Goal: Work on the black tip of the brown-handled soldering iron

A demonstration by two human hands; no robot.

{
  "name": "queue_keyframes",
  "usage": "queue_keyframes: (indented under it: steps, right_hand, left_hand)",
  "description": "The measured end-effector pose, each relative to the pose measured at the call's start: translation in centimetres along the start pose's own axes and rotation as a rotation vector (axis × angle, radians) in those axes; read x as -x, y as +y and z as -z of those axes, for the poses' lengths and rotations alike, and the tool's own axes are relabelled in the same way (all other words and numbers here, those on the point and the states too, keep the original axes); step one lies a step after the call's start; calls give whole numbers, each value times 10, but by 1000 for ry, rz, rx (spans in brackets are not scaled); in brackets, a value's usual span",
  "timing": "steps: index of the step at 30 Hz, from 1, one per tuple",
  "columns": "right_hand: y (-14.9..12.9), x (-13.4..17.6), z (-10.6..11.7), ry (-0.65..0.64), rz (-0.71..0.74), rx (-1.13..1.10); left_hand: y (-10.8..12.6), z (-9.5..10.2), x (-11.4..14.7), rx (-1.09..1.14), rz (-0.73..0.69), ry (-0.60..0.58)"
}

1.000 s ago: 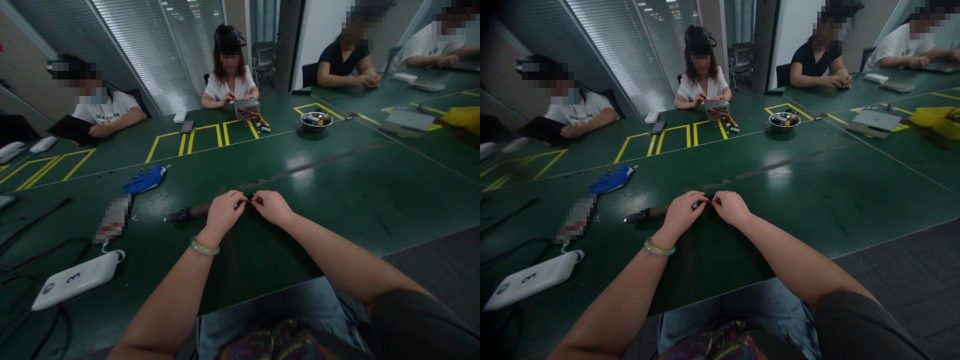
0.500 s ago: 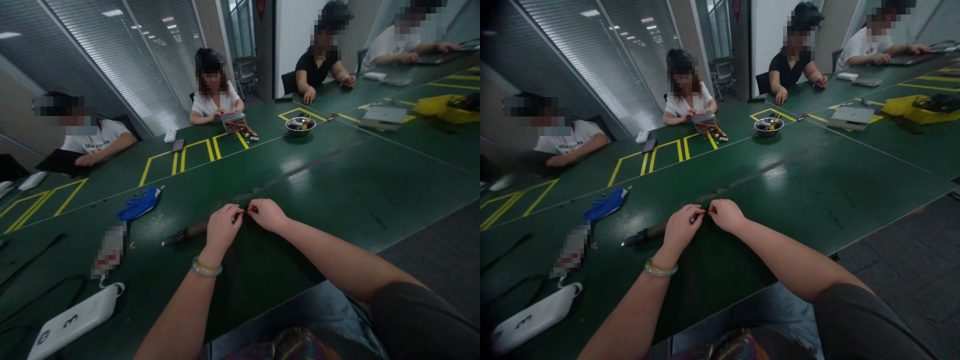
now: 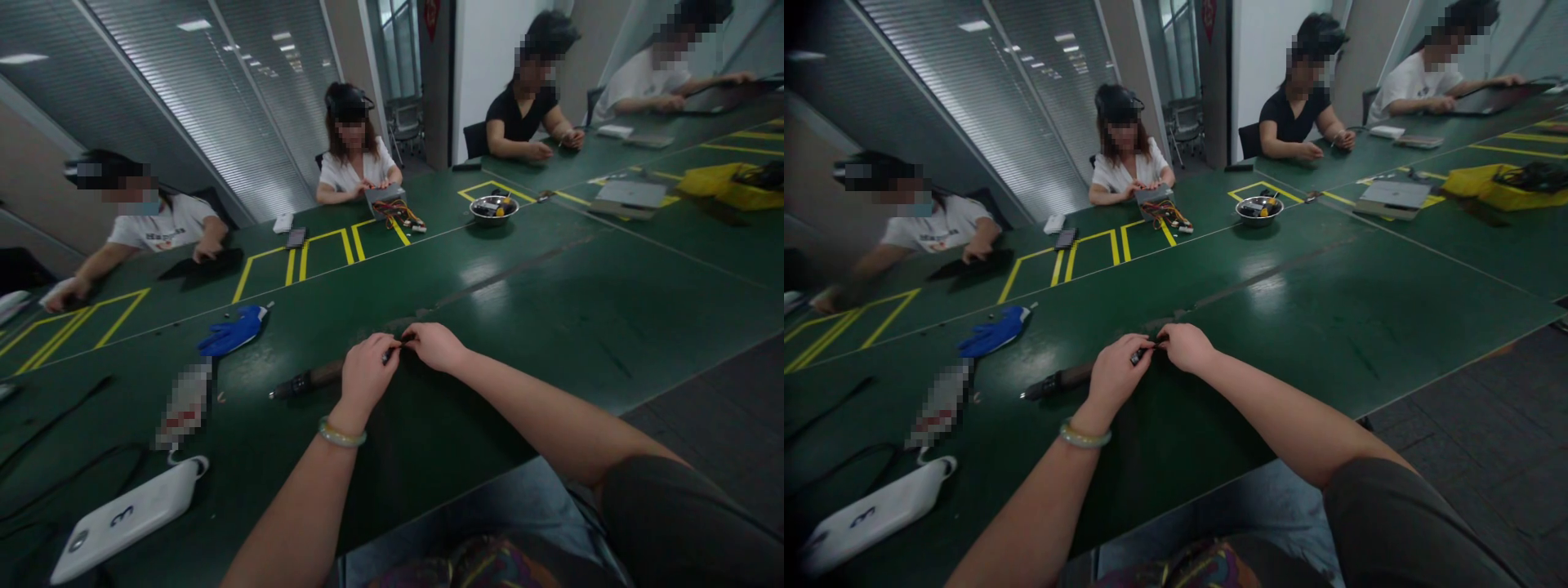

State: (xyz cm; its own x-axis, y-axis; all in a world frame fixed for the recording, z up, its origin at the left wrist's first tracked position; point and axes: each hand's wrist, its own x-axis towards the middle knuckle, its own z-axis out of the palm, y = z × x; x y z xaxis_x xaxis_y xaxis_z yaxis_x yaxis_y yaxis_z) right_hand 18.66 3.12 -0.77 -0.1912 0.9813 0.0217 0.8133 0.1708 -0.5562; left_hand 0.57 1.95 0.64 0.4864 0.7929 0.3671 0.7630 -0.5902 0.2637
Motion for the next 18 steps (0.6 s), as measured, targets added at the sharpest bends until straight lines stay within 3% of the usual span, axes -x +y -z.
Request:
queue_keyframes:
  steps: [8, 11, 14, 18]
  right_hand:
    - [-10, -4, -1, 38, -29, 85]
    - [-4, -9, 6, 56, -51, 115]
    - [21, -10, 31, 92, -163, 172]
    - [92, 20, 92, 116, -434, 246]
  left_hand:
    - [8, 9, 5, 104, -5, 109]
    - [11, 15, 9, 221, -86, 73]
    - [11, 17, 14, 334, -207, -64]
    - [10, 15, 16, 386, -242, -175]
